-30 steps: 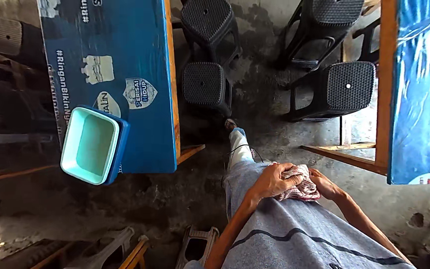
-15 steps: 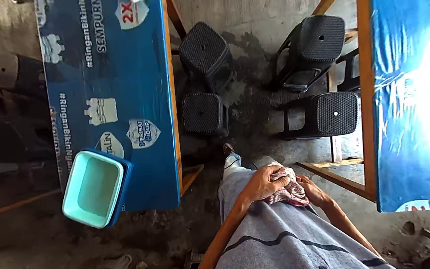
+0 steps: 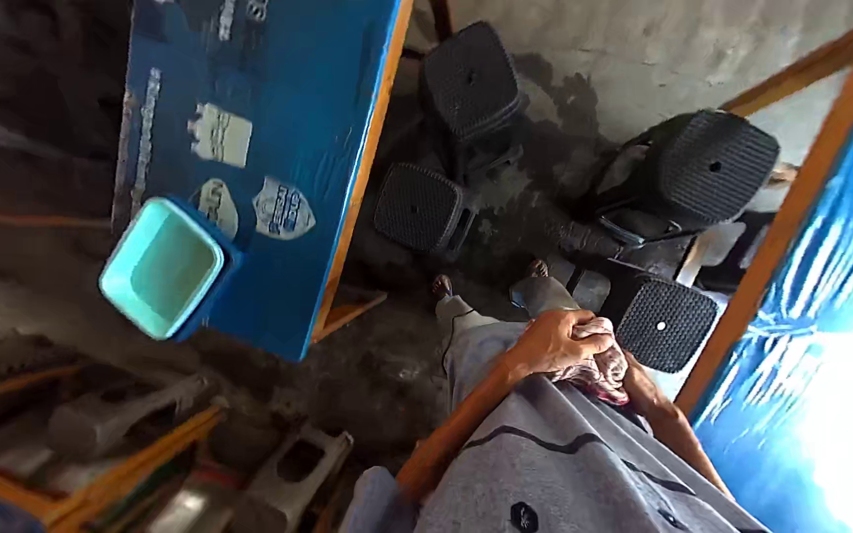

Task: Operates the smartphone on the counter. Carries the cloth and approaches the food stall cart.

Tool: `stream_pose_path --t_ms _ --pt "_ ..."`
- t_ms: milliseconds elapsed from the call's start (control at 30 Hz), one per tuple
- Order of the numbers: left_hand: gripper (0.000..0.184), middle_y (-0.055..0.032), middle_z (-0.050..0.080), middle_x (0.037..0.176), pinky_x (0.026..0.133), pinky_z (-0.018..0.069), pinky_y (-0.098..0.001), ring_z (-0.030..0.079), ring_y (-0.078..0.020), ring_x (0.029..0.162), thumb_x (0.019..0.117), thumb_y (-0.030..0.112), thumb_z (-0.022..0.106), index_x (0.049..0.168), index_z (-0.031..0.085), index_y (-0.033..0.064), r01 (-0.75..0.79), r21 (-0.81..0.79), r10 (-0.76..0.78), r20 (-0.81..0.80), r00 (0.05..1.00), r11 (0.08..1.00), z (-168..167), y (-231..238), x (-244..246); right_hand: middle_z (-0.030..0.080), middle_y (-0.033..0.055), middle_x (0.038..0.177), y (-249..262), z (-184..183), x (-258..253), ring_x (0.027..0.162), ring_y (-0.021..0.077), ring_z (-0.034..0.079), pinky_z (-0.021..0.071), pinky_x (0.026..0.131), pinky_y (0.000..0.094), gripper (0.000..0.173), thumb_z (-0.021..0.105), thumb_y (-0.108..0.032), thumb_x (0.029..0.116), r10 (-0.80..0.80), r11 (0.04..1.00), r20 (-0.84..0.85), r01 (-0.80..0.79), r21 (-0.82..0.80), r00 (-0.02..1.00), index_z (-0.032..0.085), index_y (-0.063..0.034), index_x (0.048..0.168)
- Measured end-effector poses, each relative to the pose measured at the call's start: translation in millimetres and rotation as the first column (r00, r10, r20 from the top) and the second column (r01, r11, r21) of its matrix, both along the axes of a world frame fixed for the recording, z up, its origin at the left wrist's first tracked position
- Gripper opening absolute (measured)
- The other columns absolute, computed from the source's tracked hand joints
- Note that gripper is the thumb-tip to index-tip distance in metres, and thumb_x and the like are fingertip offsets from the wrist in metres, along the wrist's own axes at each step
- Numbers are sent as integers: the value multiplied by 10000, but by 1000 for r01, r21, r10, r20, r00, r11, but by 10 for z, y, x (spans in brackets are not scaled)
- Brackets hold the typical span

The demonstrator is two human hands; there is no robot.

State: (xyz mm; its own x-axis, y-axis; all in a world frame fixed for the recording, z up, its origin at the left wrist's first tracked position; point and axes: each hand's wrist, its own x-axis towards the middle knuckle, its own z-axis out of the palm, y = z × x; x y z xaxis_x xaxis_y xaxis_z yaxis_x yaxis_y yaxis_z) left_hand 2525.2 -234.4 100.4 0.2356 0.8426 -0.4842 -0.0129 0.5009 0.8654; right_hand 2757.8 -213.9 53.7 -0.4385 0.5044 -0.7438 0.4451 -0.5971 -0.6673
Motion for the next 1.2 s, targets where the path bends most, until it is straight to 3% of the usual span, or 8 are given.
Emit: stream_pose_path --t_ms 200,400,500,667,767,900,1033,1200 --pt "274 -147 680 951 844 523 -434 652 -214 896 1003 216 619 1082 666 -41 -242 -45 245 75 967 969 164 515 489 654 -109 796 1272 260 197 719 -34 627 561 697 207 235 410 -132 992 343 939 123 -340 -47 931 636 -100 1046" --pt "276 -140 690 975 861 533 -380 656 -166 899 1008 192 602 1118 668 -52 -397 -48 400 71 914 916 221 985 502 677 71 1003 2164 216 -51 880 73 628 534 837 340 294 480 -151 1017 429 884 284 -464 64 857 654 21 1181" --pt "262 -111 683 960 844 536 -347 648 -129 877 1009 187 605 1122 661 -44 -455 -46 458 89 885 889 231 1308 448 667 55 941 2528 241 -185 839 66 620 527 803 345 304 511 -211 1001 410 865 322 -476 158 853 669 14 1130" --pt "307 -144 703 1088 931 538 -353 670 -140 979 1002 152 610 1227 648 -54 -469 -3 467 100 879 883 224 2003 249 667 71 945 3184 191 -304 847 70 626 531 808 340 295 513 -195 1007 297 889 323 -383 250 899 664 29 1126" --pt "283 -125 706 1033 890 550 -350 670 -129 933 980 151 615 1175 660 -50 -419 52 414 82 906 906 188 2553 -6 694 139 1055 3681 144 -365 920 126 653 544 853 385 323 537 -161 1001 157 920 298 -249 304 942 654 48 1217" --pt "222 -71 699 941 815 561 -310 661 -89 842 974 147 619 1109 677 -20 -328 99 324 56 944 939 334 3331 -447 693 160 1028 4233 300 -522 921 186 663 548 850 441 292 584 -139 960 -52 930 279 -56 365 959 663 54 1165" --pt "208 -53 700 921 777 567 -283 659 -69 802 979 139 616 1107 684 -12 -249 124 249 19 968 960 403 4149 -924 685 125 972 4714 373 -827 878 155 647 534 820 412 257 565 -122 965 -149 915 216 51 400 965 670 42 1133" --pt "213 -68 704 938 791 572 -290 667 -81 812 983 133 627 1123 680 -20 -120 99 120 8 993 988 431 5064 -1004 688 138 943 5149 250 -889 865 183 651 528 816 439 255 559 -131 965 -240 903 210 138 408 948 684 42 1105"
